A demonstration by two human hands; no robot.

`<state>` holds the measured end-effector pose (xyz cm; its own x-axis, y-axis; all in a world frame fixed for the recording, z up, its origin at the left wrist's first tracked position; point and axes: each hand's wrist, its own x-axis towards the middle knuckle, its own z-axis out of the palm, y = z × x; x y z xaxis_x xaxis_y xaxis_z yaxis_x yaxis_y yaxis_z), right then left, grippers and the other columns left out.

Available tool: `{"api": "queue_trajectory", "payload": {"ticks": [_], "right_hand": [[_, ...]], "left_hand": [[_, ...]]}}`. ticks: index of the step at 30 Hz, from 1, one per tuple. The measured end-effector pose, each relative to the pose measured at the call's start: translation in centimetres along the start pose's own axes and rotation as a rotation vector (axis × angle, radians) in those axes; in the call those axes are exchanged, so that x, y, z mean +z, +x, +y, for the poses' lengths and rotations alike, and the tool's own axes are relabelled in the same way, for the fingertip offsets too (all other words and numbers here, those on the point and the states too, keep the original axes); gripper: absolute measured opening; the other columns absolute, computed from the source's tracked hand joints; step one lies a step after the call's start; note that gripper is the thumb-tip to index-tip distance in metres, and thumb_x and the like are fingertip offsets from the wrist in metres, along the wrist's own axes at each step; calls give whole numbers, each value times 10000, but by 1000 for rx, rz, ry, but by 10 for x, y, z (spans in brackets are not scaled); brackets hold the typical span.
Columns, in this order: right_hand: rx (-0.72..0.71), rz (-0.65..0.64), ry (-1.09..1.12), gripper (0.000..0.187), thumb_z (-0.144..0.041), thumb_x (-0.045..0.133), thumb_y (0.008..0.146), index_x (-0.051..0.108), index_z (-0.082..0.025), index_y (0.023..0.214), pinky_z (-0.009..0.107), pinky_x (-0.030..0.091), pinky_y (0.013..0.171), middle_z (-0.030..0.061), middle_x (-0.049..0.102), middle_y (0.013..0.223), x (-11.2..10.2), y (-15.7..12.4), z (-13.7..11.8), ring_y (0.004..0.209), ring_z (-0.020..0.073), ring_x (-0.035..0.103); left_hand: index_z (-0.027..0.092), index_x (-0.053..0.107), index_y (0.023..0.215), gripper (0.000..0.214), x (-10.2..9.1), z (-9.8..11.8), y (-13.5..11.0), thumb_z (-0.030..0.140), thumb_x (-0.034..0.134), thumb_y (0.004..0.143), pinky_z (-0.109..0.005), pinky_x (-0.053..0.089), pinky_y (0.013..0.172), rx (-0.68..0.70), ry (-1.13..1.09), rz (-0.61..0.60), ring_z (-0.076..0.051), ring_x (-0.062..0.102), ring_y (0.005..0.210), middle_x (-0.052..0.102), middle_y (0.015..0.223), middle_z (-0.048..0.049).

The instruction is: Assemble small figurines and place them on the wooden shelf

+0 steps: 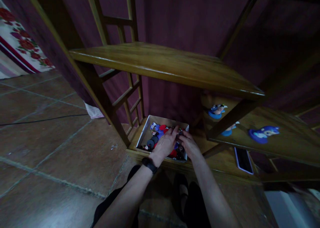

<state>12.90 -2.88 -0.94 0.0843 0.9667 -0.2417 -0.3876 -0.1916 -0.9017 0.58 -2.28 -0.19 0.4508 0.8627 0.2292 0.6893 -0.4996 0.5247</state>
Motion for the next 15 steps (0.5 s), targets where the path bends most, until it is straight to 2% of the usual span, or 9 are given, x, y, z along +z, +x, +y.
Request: {"api": "queue_trajectory", "payload": {"ticks": [6, 15], "right_hand": [[16, 0, 18, 280, -208, 640, 572, 622, -206, 852, 262, 450, 745, -20, 662, 799, 1, -2, -2, 766, 134, 596], [36, 24, 6, 349, -181, 614, 555, 608, -212, 902, 284, 451, 746, -10, 668, 837, 0, 0, 2, 811, 162, 599]], "left_hand": [[216, 110, 1383, 700, 3, 0, -2, 56, 404, 768, -314, 397, 888, 89, 180, -21, -210, 489, 1096, 418, 1267, -148], [206, 133, 1380, 689, 3, 1, -3, 32, 390, 764, -330, 386, 895, 114, 192, -17, -228, 468, 1126, 415, 1274, -164]]}}
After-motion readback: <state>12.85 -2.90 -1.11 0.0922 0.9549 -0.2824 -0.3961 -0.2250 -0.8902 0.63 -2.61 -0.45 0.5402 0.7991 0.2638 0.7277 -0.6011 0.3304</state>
